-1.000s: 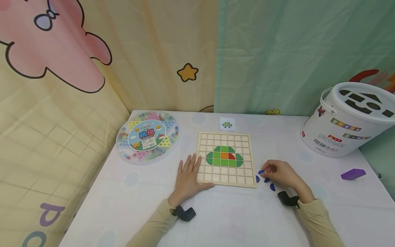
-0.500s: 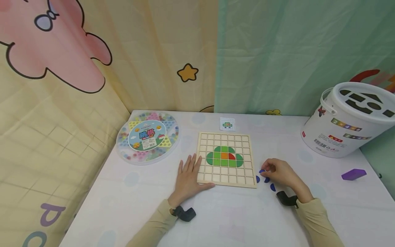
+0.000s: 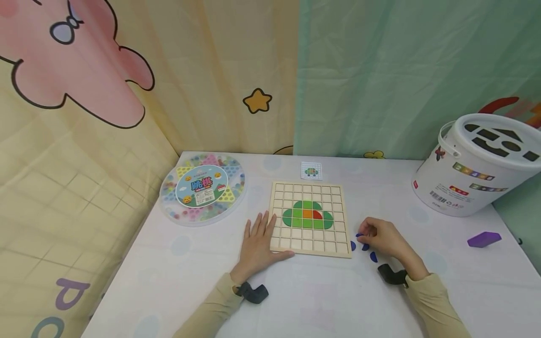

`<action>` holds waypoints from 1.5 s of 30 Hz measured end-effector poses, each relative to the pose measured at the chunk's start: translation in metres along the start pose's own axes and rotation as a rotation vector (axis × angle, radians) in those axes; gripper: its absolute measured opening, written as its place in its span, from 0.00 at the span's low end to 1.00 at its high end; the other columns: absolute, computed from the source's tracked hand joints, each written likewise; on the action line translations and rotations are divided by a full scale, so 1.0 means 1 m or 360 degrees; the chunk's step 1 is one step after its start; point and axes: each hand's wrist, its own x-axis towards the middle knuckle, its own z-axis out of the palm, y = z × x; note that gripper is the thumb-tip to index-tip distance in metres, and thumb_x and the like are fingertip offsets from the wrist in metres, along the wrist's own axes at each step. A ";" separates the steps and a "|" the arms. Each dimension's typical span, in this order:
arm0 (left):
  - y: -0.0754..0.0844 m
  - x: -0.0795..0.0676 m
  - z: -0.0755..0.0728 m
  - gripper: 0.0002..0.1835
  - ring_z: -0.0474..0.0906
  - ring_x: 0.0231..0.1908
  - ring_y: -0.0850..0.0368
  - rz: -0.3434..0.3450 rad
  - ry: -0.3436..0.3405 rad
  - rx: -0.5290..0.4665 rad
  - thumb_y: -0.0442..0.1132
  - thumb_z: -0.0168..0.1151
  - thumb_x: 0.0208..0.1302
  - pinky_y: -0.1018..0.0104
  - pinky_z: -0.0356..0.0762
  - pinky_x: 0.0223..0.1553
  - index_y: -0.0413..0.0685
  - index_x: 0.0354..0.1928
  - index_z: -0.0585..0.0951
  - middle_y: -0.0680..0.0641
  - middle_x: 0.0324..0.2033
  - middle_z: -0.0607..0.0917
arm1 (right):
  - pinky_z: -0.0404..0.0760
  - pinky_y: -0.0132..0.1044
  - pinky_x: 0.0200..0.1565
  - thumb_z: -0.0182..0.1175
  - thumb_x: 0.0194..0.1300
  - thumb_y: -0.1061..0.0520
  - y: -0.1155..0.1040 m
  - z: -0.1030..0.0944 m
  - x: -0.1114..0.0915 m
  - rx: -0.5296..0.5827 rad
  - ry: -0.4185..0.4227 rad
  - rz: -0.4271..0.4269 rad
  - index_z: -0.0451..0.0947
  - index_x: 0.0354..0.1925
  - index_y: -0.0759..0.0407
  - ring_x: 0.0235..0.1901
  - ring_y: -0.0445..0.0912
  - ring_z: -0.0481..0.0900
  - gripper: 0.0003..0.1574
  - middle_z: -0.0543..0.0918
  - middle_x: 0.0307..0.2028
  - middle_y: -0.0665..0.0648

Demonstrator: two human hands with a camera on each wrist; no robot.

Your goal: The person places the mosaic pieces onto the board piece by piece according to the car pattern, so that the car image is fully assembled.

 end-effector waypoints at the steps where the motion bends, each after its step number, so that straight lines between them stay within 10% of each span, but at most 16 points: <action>1: 0.000 0.000 0.000 0.61 0.39 0.71 0.46 0.0001 0.0000 0.0006 0.79 0.53 0.47 0.45 0.32 0.67 0.45 0.74 0.53 0.40 0.72 0.50 | 0.69 0.34 0.23 0.69 0.53 0.64 -0.002 0.000 0.000 -0.0001 0.0018 -0.0005 0.77 0.33 0.61 0.23 0.44 0.69 0.10 0.73 0.23 0.50; 21: -0.002 0.000 0.003 0.61 0.40 0.71 0.46 0.0014 0.0030 0.0008 0.79 0.53 0.46 0.45 0.33 0.67 0.46 0.74 0.53 0.41 0.72 0.51 | 0.75 0.32 0.28 0.67 0.56 0.67 -0.070 0.048 0.030 0.0180 -0.0013 -0.0424 0.81 0.31 0.61 0.26 0.41 0.73 0.05 0.77 0.26 0.49; 45: -0.003 0.002 0.004 0.61 0.39 0.72 0.47 0.0005 0.0013 0.0032 0.80 0.51 0.46 0.46 0.31 0.67 0.47 0.74 0.51 0.41 0.72 0.50 | 0.74 0.32 0.28 0.67 0.56 0.64 -0.102 0.086 0.050 0.0122 -0.0097 -0.0387 0.82 0.28 0.56 0.24 0.39 0.72 0.04 0.78 0.23 0.44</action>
